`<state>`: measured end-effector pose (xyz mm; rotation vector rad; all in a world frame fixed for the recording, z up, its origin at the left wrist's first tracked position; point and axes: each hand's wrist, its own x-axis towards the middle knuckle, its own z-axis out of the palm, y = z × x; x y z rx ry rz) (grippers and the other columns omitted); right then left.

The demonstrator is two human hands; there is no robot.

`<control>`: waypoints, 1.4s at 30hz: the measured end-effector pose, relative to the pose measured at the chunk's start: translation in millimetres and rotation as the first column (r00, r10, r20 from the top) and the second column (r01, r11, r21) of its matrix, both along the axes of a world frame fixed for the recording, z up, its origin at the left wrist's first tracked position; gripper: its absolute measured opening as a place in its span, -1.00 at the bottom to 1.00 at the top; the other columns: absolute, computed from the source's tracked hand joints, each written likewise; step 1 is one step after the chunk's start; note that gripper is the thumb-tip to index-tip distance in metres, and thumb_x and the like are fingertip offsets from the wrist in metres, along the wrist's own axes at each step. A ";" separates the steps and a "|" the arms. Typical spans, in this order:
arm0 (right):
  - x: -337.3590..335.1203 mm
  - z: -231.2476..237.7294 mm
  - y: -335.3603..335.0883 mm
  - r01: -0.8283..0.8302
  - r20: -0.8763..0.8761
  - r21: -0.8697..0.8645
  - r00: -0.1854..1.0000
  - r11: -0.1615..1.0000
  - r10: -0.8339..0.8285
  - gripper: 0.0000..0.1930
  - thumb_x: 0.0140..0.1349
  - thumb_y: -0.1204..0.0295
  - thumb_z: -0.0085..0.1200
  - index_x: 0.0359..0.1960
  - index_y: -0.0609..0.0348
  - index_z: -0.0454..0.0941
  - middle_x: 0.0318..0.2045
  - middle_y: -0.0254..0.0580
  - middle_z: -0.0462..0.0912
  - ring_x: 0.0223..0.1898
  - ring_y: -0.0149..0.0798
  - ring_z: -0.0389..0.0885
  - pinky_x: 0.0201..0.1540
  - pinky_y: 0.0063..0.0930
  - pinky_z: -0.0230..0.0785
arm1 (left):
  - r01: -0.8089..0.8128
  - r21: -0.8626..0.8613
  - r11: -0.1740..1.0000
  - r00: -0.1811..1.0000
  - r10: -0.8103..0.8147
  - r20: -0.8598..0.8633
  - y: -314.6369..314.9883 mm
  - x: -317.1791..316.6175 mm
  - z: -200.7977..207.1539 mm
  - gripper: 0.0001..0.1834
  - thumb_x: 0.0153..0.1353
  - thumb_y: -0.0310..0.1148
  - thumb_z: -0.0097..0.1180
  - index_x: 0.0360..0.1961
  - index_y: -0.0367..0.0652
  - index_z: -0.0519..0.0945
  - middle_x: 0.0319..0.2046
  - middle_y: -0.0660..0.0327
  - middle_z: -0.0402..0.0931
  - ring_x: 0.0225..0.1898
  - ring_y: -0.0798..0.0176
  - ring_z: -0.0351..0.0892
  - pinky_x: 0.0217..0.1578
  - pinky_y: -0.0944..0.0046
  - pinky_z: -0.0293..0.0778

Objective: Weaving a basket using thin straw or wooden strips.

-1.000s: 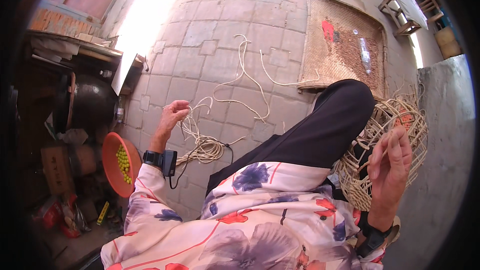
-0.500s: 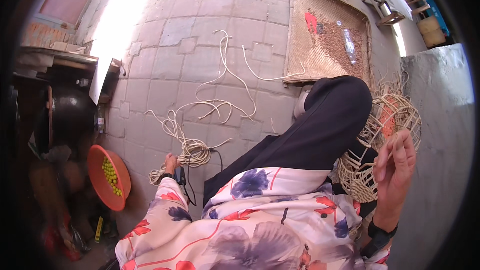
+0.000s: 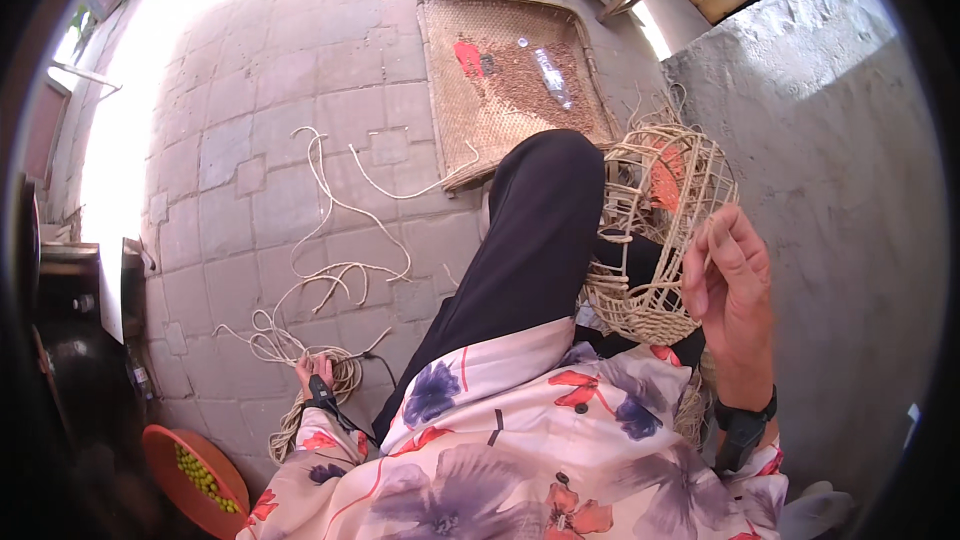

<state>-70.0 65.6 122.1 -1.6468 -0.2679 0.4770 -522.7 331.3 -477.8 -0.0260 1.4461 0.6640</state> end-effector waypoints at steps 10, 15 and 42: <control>28.8 3.8 -51.9 -0.024 0.062 0.204 0.998 0.979 0.011 -0.86 0.44 0.33 -0.04 -0.21 0.12 0.40 -0.44 -0.25 0.61 -0.57 -0.54 0.54 -0.55 -0.69 0.40 | 0.982 0.065 -0.176 0.052 -0.074 -0.996 59.4 262.6 241.5 -0.62 0.19 -0.30 0.16 0.05 -0.11 0.57 -0.29 0.03 0.60 -0.30 0.07 0.56 -0.20 0.09 0.49; 25.2 -6.3 -44.8 -0.271 0.191 0.264 0.955 0.926 0.225 -0.91 0.43 0.45 -0.09 -0.23 0.21 0.36 -0.47 -0.31 0.54 -0.50 -0.55 0.56 -0.51 -0.69 0.39 | 0.490 0.787 -0.376 0.345 -0.745 -0.571 -56.4 378.0 461.6 -0.68 0.35 -0.35 0.05 0.08 -0.21 0.55 -0.27 0.28 0.58 -0.35 0.46 0.49 -0.30 0.38 0.44; 78.7 -118.9 -402.9 0.403 -0.085 0.392 0.911 0.827 -0.404 -0.82 0.29 0.36 0.19 -0.42 0.10 0.48 -0.53 -0.46 0.50 -0.50 -0.58 0.46 -0.39 -0.68 0.34 | 0.622 0.660 -0.421 0.044 -0.823 -0.566 -196.1 489.4 506.2 -0.77 0.46 -0.28 -0.09 -0.20 -0.21 0.53 -0.43 0.28 0.50 -0.57 0.56 0.37 -0.56 0.55 0.33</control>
